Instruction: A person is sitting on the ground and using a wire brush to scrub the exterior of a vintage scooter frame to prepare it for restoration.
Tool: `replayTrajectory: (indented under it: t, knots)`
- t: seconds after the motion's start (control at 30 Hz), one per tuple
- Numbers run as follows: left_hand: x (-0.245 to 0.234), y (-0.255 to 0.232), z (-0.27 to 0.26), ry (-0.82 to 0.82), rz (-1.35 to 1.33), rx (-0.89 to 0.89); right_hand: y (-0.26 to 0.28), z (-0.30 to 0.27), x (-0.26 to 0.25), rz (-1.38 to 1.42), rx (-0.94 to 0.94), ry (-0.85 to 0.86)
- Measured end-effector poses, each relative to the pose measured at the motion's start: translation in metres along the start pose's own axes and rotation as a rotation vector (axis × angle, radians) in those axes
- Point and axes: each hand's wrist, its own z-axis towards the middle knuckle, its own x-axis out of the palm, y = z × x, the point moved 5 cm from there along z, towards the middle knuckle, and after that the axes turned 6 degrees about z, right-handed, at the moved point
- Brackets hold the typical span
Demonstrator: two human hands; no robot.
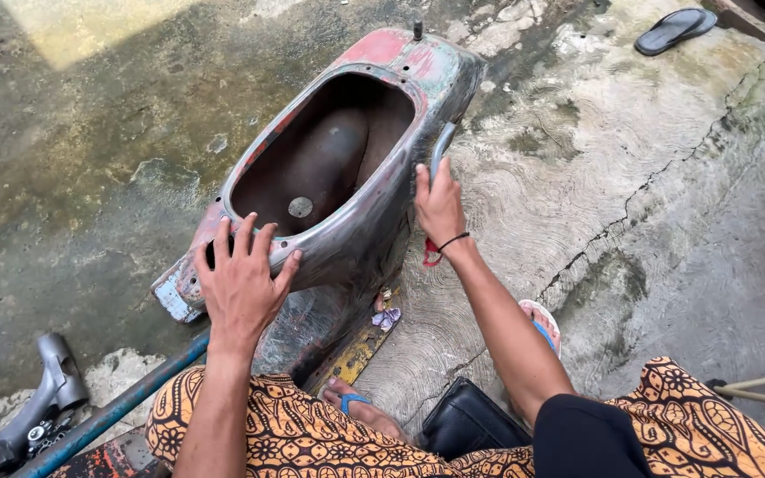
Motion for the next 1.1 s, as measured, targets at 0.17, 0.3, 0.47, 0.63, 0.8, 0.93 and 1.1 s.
replayTrajectory:
  t: [0.17, 0.3, 0.47, 0.63, 0.8, 0.93, 1.1]
  knots:
    - [0.003, 0.002, 0.003, -0.032, -0.039, 0.006, -0.002, 0.010, -0.005, -0.061, 0.085, 0.021]
    - [0.004, 0.004, 0.001, -0.051, -0.032, 0.014, 0.010, 0.009, -0.012, -0.048, 0.053, 0.050]
    - [0.003, 0.005, 0.003, -0.057, -0.048, -0.001, 0.022, 0.011, -0.019, -0.015, 0.049, 0.065]
    - [0.003, 0.004, 0.003, -0.042, -0.060, -0.017, -0.008, 0.015, -0.010, 0.062, 0.108, 0.087]
    - [0.001, 0.002, 0.007, 0.001, -0.077, -0.038, -0.026, 0.012, -0.009, 0.231, 0.291, 0.075]
    - [0.003, -0.007, 0.014, 0.094, -0.105, -0.025, -0.039, 0.000, -0.029, 0.581, 0.537, -0.132]
    - [0.010, -0.036, 0.019, 0.018, -0.027, 0.086, -0.106, -0.003, -0.059, 0.756, 0.567, -0.308]
